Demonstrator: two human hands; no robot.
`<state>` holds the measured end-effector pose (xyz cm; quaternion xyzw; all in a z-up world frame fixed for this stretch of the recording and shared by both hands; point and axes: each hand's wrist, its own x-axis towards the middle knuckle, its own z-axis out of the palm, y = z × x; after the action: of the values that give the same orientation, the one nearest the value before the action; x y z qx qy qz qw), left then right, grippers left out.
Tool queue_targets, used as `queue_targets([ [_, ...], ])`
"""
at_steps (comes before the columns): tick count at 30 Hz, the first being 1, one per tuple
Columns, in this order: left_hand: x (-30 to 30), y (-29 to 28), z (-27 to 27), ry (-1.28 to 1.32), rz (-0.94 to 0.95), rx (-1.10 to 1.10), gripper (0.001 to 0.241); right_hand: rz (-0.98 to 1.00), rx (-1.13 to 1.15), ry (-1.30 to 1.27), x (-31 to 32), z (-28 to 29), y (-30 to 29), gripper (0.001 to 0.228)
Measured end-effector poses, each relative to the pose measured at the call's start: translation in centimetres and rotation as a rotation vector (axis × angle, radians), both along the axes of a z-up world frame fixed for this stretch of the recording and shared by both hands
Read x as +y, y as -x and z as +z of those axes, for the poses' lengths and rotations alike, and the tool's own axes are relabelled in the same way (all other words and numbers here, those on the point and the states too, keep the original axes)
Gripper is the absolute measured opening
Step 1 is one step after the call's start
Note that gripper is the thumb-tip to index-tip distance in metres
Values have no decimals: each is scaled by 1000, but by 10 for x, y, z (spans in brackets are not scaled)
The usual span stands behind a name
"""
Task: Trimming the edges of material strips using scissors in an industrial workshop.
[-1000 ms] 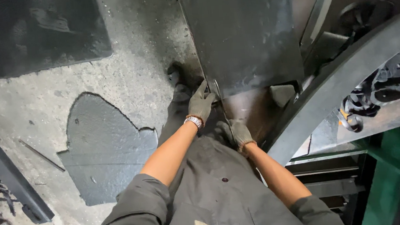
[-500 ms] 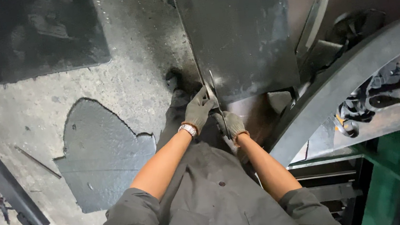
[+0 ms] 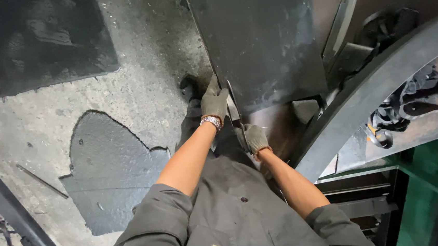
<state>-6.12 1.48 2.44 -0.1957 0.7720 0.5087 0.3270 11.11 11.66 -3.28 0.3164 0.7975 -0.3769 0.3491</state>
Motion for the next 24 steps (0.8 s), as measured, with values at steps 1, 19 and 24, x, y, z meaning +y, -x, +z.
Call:
queue_targets([
  [1,-2,-3,-12,46,-29,30,66,41,60,-35,-2,-5,-4,56],
  [19,-8,3,14,-159,-51,6,66,98,34,74,13,16,39,53],
  [24,-14,-2,-13,-107,-77,-5,71,-370,-96,321,12,18,67,39],
])
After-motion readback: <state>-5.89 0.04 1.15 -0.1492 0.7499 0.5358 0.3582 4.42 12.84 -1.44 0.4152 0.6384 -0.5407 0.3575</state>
